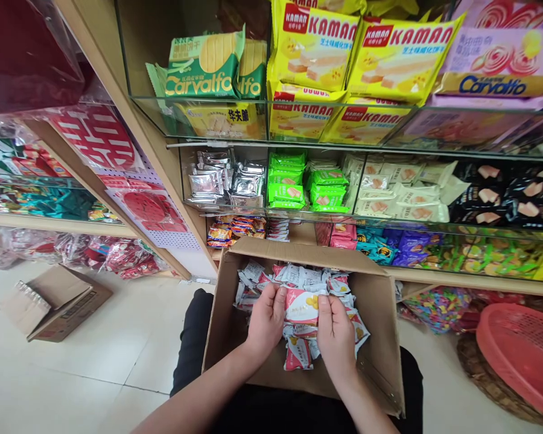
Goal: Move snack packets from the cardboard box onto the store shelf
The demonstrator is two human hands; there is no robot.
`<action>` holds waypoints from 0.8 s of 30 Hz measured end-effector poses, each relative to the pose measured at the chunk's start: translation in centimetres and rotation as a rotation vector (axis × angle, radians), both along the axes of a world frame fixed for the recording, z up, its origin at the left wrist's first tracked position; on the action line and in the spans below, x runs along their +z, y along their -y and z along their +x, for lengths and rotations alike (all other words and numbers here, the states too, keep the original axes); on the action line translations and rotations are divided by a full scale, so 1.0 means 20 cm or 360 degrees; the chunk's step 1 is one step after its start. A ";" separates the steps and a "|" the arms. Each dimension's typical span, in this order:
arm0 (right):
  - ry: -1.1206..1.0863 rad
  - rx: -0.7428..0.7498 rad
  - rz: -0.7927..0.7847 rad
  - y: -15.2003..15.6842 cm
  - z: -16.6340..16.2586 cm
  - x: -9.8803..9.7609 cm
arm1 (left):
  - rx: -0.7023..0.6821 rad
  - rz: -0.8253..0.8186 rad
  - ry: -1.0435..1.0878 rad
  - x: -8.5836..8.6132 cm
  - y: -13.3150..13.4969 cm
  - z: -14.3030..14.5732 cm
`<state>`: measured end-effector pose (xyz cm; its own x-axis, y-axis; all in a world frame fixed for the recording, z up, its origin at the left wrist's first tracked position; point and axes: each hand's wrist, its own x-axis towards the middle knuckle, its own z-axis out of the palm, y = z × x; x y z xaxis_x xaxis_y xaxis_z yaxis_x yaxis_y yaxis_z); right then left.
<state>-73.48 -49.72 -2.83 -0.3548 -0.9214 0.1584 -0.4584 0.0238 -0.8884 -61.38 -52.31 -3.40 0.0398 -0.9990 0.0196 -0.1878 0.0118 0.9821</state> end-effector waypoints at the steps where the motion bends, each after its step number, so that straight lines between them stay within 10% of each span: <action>1: -0.0023 -0.0020 -0.0028 0.00 0.00 0.00 | -0.0018 -0.0021 0.0016 0.01 0.00 0.00; 6: 0.0125 0.0025 -0.0065 -0.01 -0.01 0.01 | -0.0063 -0.0126 0.0115 0.08 0.00 0.03; 13: 0.0610 0.0745 0.0163 0.04 -0.10 0.09 | -0.0332 -0.0426 0.0553 0.16 0.07 0.14; 19: -0.0607 0.0287 -0.0210 0.32 -0.29 0.20 | -0.0735 -0.0979 0.1614 0.33 0.38 0.36; 24: -0.1210 0.0579 0.0168 0.67 -0.31 0.20 | -0.0917 -0.0637 0.2203 0.36 0.57 0.40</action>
